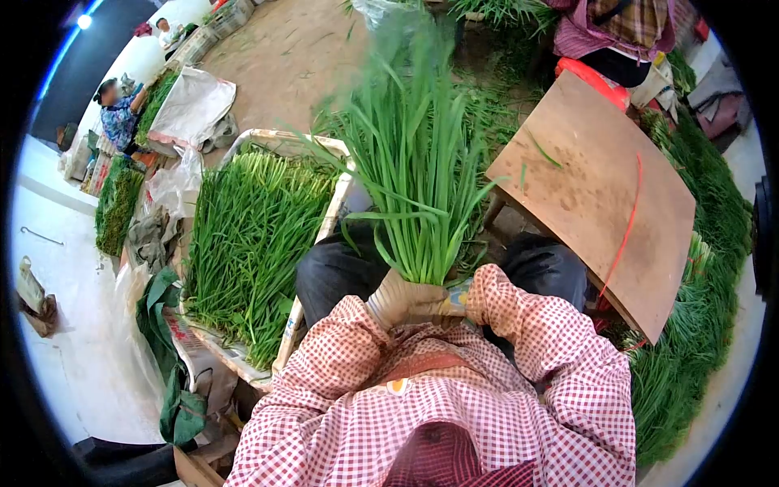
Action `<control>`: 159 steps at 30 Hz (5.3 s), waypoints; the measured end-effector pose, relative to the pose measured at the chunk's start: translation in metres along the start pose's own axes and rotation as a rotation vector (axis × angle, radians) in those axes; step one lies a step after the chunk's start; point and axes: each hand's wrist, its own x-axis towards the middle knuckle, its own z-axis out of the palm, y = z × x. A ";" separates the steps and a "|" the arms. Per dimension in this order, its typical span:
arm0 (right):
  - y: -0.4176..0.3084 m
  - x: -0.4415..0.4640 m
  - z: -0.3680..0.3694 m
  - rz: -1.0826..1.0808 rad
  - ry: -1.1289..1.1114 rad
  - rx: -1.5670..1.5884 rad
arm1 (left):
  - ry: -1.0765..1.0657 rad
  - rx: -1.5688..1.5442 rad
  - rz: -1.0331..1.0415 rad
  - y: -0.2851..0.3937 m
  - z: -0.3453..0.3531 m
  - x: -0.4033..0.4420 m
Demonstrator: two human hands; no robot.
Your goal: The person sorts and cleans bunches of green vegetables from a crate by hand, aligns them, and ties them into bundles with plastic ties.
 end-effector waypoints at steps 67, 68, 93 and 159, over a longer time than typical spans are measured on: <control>-0.129 0.004 -0.065 -0.427 0.482 -0.188 | 0.277 1.934 -0.092 0.039 -0.086 -0.165; -0.131 0.020 -0.052 -0.510 0.354 -0.394 | 0.273 1.937 -0.088 0.036 -0.089 -0.164; -0.059 -0.022 -0.071 0.161 0.561 0.066 | 0.769 -1.298 0.749 0.135 -0.155 -0.039; 0.026 -0.242 -0.170 0.838 0.895 -0.666 | -0.600 1.410 0.636 -0.024 0.230 0.132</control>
